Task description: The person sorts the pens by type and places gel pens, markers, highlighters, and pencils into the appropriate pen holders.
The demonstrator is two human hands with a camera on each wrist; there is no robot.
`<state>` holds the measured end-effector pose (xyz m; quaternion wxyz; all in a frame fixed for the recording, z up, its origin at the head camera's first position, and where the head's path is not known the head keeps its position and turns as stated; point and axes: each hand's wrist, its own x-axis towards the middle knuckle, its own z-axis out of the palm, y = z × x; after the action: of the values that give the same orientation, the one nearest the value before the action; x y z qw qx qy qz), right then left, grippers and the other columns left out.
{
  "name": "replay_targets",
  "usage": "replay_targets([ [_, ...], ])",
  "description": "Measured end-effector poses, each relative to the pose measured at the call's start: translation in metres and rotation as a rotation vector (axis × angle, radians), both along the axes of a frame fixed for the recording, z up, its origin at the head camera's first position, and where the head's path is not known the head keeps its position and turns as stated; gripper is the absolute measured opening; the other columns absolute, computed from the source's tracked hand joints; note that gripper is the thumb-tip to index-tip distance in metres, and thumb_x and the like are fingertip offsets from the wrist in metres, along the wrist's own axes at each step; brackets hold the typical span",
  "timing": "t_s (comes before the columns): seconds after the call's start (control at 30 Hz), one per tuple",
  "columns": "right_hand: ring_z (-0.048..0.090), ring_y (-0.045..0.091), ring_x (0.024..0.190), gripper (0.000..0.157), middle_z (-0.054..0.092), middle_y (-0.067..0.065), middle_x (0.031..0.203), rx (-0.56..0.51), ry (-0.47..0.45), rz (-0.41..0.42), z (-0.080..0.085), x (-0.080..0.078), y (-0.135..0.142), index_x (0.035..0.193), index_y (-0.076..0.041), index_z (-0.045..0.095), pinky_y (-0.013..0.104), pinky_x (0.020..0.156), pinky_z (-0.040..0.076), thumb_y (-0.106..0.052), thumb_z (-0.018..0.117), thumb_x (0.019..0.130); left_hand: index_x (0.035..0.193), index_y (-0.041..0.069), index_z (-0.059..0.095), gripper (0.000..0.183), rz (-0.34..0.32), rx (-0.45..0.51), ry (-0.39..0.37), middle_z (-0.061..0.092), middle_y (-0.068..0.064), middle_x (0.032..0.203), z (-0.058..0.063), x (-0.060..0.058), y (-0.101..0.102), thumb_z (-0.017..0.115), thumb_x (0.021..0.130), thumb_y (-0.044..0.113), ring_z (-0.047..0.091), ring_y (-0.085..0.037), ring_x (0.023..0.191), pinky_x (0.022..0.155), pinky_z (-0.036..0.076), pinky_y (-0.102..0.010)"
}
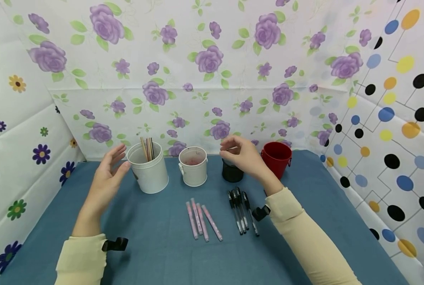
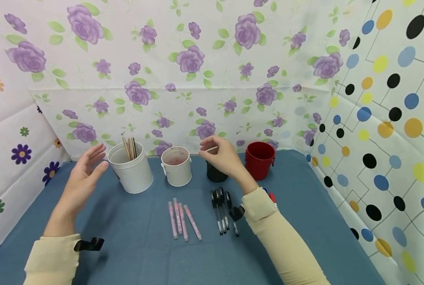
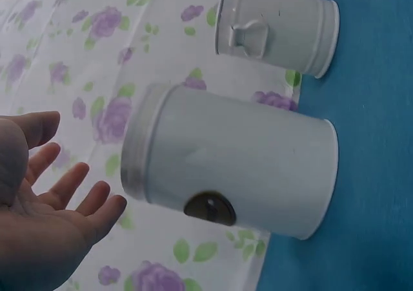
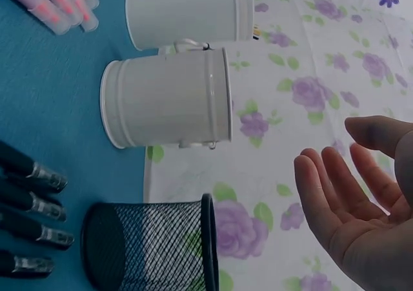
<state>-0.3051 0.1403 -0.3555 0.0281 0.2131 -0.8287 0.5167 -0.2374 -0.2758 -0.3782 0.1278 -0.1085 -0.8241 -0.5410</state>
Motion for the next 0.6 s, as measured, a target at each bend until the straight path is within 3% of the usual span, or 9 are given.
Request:
replay_targets([
  [0.07,0.073,0.024,0.109,0.024,0.072,0.004,0.119,-0.007,-0.008,0.002,-0.003,0.003,0.005,0.125,-0.017,0.069,0.047,0.097,0.061,-0.022,0.076,0.102,0.17,0.023,0.027,0.064,-0.01,-0.008,0.033,0.031,-0.009,0.172,0.003,0.002,0.006,0.056,0.113,0.028,0.03,-0.036,0.157,0.121,0.037,-0.023],
  [0.13,0.072,0.024,0.11,0.026,0.072,0.004,0.12,-0.007,-0.014,-0.006,-0.007,0.005,0.011,0.126,-0.017,0.069,0.048,0.096,0.061,-0.023,0.076,0.102,0.169,0.02,0.03,0.062,-0.031,-0.013,0.066,0.035,-0.01,0.171,0.006,0.003,0.012,0.057,0.113,0.025,0.033,-0.035,0.156,0.112,0.038,-0.01],
  [0.27,0.072,0.024,0.107,0.03,0.073,0.005,0.122,-0.004,-0.011,-0.036,-0.012,0.011,0.02,0.129,-0.012,0.069,0.047,0.094,0.061,-0.023,0.077,0.102,0.167,0.019,0.033,0.059,-0.089,-0.005,0.089,0.037,-0.012,0.169,0.011,0.002,0.025,0.056,0.113,0.022,0.035,-0.035,0.155,0.108,0.039,-0.007],
  [0.4,0.072,0.025,0.103,0.032,0.073,0.007,0.121,-0.021,-0.026,-0.043,-0.018,0.016,0.025,0.129,-0.008,0.069,0.045,0.092,0.061,-0.021,0.077,0.102,0.167,0.015,0.033,0.058,-0.139,0.012,0.073,0.038,-0.018,0.168,0.009,-0.003,0.037,0.056,0.113,0.021,0.035,-0.039,0.155,0.11,0.04,-0.012],
  [0.6,0.073,0.026,0.102,0.031,0.073,0.009,0.12,-0.032,-0.027,-0.05,-0.023,0.023,0.031,0.129,-0.008,0.069,0.043,0.091,0.062,-0.019,0.077,0.101,0.166,0.015,0.033,0.059,-0.165,0.006,0.042,0.041,-0.015,0.166,-0.003,-0.01,0.059,0.057,0.112,0.019,0.038,-0.036,0.154,0.125,0.035,-0.05],
])
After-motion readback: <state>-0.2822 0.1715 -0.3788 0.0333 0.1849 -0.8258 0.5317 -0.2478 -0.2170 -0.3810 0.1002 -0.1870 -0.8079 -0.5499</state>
